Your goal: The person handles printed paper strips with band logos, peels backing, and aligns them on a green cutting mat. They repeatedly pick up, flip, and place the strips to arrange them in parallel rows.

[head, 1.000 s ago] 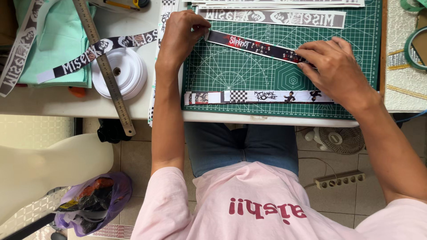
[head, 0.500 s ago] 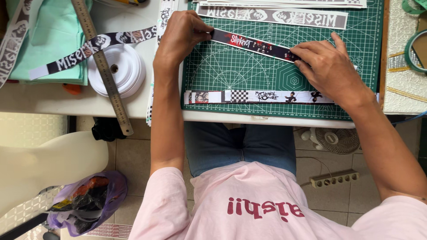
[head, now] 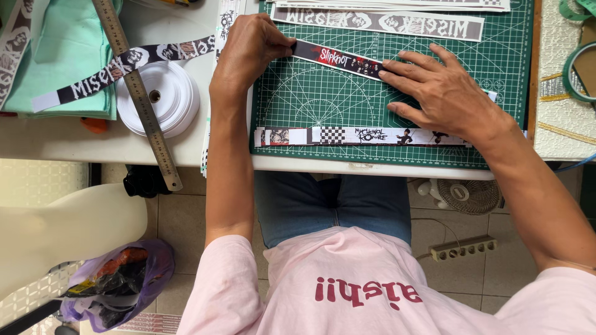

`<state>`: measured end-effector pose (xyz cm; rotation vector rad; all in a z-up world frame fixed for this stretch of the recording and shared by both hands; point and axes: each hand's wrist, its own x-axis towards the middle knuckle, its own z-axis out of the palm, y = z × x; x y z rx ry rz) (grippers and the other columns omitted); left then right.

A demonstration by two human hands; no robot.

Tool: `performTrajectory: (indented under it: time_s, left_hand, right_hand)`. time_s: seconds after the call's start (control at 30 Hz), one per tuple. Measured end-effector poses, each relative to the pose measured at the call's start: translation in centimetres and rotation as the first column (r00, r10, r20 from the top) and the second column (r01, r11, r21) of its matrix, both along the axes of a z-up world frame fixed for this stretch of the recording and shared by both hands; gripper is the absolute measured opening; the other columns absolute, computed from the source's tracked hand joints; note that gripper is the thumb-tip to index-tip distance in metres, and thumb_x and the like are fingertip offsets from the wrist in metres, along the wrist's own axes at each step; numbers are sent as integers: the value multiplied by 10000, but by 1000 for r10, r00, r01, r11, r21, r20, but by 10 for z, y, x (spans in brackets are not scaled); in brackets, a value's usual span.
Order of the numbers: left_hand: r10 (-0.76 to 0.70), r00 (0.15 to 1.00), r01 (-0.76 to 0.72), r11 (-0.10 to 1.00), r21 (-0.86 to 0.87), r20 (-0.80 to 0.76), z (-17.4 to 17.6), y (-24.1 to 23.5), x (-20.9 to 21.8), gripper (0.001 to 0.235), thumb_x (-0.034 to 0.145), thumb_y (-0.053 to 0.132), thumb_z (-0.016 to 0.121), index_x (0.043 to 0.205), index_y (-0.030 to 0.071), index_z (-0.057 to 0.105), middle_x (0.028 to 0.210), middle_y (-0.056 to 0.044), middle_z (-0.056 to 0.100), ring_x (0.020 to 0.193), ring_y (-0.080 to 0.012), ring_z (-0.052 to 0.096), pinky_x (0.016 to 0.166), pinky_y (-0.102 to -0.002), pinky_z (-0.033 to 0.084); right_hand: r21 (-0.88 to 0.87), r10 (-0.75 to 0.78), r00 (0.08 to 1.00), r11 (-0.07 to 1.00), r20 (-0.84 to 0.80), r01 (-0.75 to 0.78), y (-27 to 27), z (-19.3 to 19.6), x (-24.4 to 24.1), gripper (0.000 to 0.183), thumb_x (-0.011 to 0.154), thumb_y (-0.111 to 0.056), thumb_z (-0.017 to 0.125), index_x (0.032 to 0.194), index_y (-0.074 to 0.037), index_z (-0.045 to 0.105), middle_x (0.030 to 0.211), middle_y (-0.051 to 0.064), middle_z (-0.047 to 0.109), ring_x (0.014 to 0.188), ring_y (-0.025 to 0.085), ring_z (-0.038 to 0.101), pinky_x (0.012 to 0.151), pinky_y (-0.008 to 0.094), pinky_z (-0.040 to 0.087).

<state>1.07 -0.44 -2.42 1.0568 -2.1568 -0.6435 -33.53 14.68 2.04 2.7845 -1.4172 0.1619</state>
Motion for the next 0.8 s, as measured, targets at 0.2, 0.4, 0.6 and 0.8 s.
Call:
performTrajectory:
  time_s: [0.2,0.4,0.6,0.8]
  left_hand:
    - [-32,999,31,999,-17,-23,0,-3,2,174,815,15,868,975,74,834,898,-103,768,757,-184,751,684,-297,633]
    - [-18,1000,19,999,-36,24,4,-1,4,218,792,46,896,996,97,838,879,-98,761,738,-185,728,655,-313,610]
    - [52,994,-50,998,-25,99,12,5,2,210,773,116,908,971,156,852,867,-62,774,710,-183,718,646,-364,566]
    - [67,993,-63,997,-34,98,13,6,3,206,762,138,911,957,167,850,892,-61,774,743,-189,729,669,-374,569]
  right_hand:
    - [-83,40,987,995,-153,-53,-3,1,-2,556,986,-505,614,1438,-184,653,1512,19,617,1467,219,492,1306,495,258]
    - [-159,63,958,981,-281,-112,-6,7,1,530,994,-529,580,1405,-210,679,1468,-10,644,1460,178,502,1324,490,214]
    - [-170,73,971,979,-229,-114,-7,-1,-6,492,1025,-472,525,1392,-195,700,1462,-4,656,1482,182,488,1332,514,202]
    - [161,-95,969,985,230,58,-21,-7,-7,386,1118,-350,448,1331,-159,707,1407,28,663,1510,255,459,1325,633,135]
